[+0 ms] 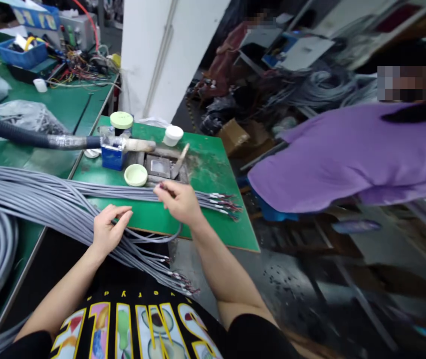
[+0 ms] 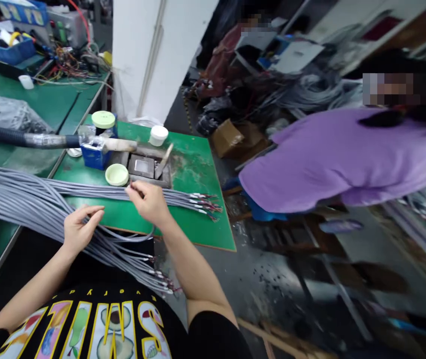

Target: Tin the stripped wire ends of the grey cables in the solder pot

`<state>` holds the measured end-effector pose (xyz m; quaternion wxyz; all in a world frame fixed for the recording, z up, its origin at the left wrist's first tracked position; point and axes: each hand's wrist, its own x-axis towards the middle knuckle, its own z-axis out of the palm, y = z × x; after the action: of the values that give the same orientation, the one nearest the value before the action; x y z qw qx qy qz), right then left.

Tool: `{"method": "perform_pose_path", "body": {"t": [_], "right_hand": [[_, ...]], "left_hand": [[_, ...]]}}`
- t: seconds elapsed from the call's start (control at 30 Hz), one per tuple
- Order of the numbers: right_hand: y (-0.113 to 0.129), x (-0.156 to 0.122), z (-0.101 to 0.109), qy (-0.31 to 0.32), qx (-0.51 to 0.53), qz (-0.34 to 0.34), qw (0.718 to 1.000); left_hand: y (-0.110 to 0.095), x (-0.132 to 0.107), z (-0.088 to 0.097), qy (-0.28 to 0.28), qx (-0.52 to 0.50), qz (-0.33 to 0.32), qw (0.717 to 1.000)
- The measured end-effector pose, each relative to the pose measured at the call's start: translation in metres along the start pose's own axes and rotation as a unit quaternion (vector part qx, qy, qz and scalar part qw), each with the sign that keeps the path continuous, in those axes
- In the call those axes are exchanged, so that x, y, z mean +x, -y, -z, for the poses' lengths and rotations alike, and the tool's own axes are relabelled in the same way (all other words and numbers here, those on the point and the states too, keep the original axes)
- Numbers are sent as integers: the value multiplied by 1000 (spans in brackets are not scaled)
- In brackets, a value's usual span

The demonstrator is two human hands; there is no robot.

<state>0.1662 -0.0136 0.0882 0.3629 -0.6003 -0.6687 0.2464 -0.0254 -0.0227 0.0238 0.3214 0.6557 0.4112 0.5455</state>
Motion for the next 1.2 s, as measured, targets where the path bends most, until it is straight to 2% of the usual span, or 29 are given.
{"method": "perform_pose_path", "body": {"t": [0.1, 0.23, 0.37, 0.47, 0.73, 0.97, 1.07, 1.2], "right_hand": [[0, 46, 0, 59, -142, 9, 988], [0, 89, -13, 143, -322, -4, 936], [1, 105, -29, 215, -411, -17, 886], [4, 107, -36, 241, -433, -26, 868], [5, 109, -43, 256, -453, -31, 853], [6, 108, -44, 254, -457, -30, 852], [5, 107, -33, 244, -453, -26, 857], [-11, 109, -1, 196, -431, -27, 880]], "left_hand": [[16, -2, 8, 11, 143, -116, 983], [34, -5, 4, 28, 285, -212, 934], [38, -7, 1, 16, 311, -243, 919], [38, -7, 2, 15, 313, -248, 917], [39, -8, 1, 10, 316, -245, 916], [40, -9, 2, 11, 317, -247, 916], [40, -8, 3, 10, 316, -247, 916], [41, -9, 3, 7, 294, -250, 922]]}}
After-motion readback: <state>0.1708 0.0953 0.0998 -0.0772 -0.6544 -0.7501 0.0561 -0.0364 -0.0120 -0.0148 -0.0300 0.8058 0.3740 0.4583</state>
